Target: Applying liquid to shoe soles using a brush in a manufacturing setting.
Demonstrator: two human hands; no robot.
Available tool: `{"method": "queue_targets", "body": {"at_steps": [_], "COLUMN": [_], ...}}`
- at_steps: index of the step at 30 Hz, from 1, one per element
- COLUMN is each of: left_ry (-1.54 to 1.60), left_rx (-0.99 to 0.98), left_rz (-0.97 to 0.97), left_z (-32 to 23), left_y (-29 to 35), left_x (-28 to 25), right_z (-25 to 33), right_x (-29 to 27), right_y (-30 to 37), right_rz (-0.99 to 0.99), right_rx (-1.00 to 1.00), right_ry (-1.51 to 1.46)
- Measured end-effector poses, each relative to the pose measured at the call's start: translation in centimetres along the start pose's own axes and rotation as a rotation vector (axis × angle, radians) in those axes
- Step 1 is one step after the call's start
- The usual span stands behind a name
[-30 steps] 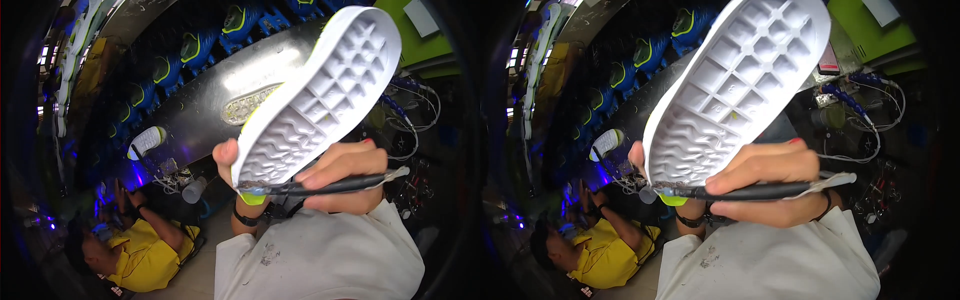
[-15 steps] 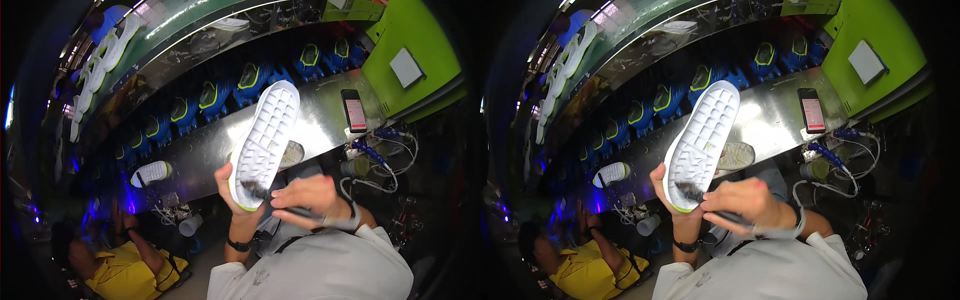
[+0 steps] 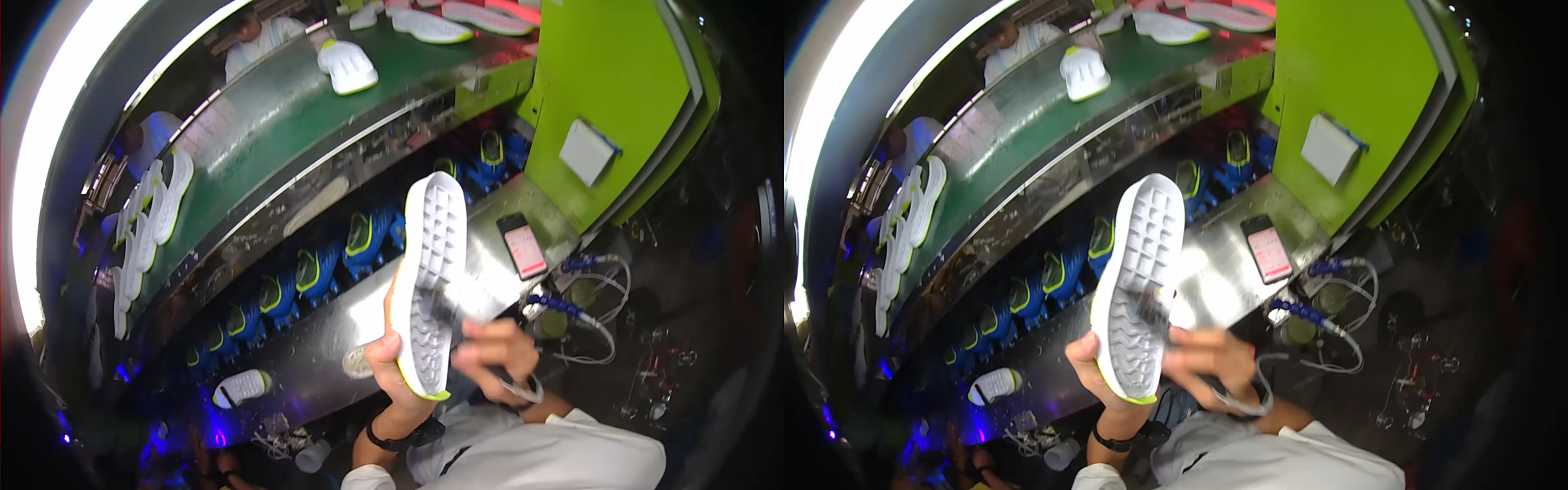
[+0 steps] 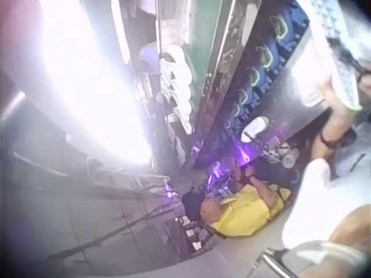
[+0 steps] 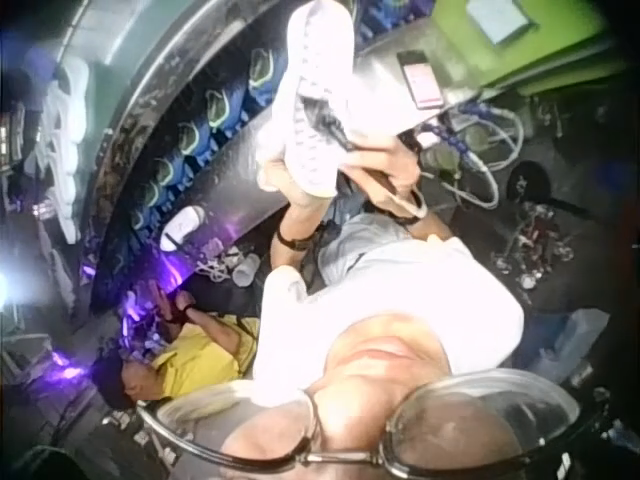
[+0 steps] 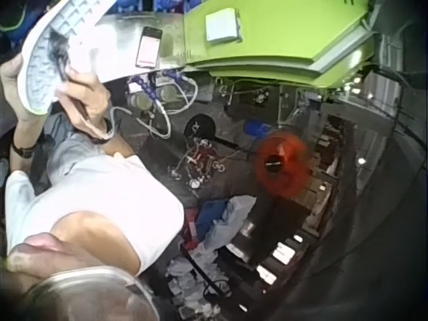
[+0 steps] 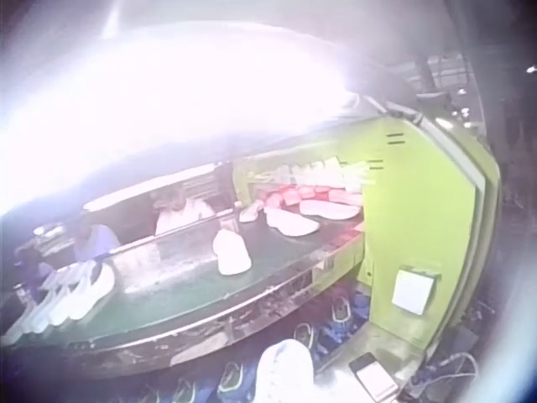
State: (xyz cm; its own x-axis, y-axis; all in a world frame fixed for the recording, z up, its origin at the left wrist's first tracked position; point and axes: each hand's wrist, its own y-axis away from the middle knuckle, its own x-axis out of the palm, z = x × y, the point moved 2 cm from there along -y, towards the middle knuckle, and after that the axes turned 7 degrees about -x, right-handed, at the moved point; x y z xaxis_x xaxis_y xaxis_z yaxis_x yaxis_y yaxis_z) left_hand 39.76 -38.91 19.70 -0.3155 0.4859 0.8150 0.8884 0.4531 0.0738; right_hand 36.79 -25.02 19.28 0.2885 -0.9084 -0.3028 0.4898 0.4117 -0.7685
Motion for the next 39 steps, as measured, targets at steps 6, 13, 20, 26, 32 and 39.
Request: {"method": "queue_targets", "body": {"at_steps": [6, 13, 20, 26, 32, 39], "left_ry": [-0.038, -1.773, -1.012, -0.551, -0.146, -0.309], "left_rx": [0.388, 0.625, 1.005, -0.461, -0.559, -0.452], "left_rz": [0.217, -0.402, -0.48, 0.125, -0.148, -0.306], "left_z": [-3.2, -9.4, -6.6, 0.8, 2.1, -0.5], "left_y": [-16.0, -28.5, -17.3, 2.0, 14.7, 20.4], "left_x": [10.4, 9.2, 2.1, -11.3, -14.7, -16.4], "right_z": [-3.3, -3.3, -4.0, -3.6, -2.7, 0.1], "right_x": [-6.7, -7.9, -6.5, -4.9, -0.4, 11.6], "right_y": [2.5, 3.6, 6.3, 5.0, 4.0, -0.1], "right_rz": [-0.399, -0.438, -0.51, -0.312, -0.047, 0.339], "right_rx": [0.31, 0.725, 0.753, 0.837, 0.683, 0.202], "right_ry": [-1.017, -0.892, -1.035, -0.943, -0.587, -0.334]}}
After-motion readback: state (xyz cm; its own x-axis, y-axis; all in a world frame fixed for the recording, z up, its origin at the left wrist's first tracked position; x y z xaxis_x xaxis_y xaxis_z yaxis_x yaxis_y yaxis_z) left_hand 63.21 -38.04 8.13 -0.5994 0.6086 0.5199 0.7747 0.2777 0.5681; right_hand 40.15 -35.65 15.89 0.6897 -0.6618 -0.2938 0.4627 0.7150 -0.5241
